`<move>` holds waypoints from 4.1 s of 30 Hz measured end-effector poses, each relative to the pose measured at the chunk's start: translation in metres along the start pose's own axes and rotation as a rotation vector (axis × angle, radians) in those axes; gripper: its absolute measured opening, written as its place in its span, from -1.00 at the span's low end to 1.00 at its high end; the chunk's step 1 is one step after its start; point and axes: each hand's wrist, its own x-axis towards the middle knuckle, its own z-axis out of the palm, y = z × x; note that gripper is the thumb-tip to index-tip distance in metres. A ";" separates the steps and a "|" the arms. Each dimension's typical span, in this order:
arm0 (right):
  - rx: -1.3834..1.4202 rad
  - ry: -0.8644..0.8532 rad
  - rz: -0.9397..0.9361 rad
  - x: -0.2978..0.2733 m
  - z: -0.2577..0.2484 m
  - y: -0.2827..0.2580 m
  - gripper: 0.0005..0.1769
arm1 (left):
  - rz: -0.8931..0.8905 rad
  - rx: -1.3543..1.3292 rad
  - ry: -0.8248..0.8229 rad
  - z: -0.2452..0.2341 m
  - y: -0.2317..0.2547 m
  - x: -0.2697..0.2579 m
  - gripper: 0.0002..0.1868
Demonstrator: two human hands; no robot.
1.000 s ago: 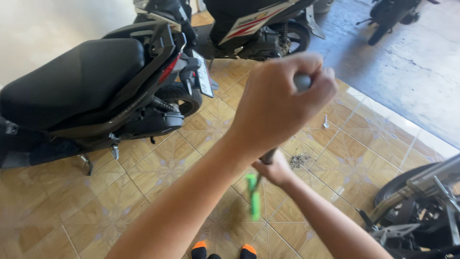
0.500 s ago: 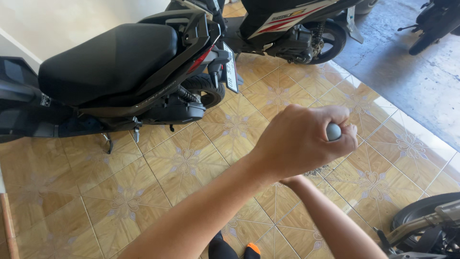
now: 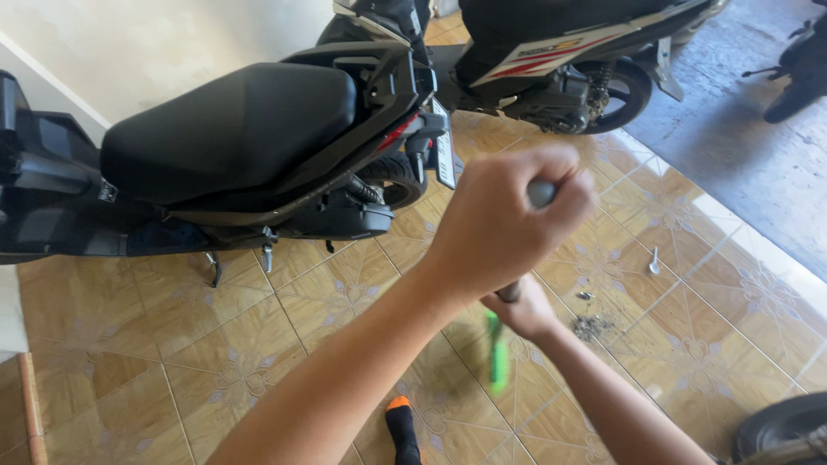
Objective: The person sweeps the tiled floor using a broom, moving the broom around several parked motorcycles and scooters to collect debris.
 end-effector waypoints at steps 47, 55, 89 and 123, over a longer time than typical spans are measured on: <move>1.379 -0.250 0.228 0.207 0.118 0.113 -0.70 | 0.053 0.182 -0.333 -0.059 -0.125 0.047 -0.71; 0.755 0.145 -0.124 0.134 0.000 0.072 -0.47 | -0.090 -0.086 -0.257 -0.018 -0.134 0.041 -0.75; 0.143 0.211 -0.090 0.198 -0.147 0.167 -0.70 | 0.025 0.040 -0.047 0.130 -0.145 0.173 -0.74; 0.103 0.120 -0.046 0.239 -0.133 0.141 -0.64 | 0.118 0.220 -0.201 0.129 -0.115 0.250 -0.75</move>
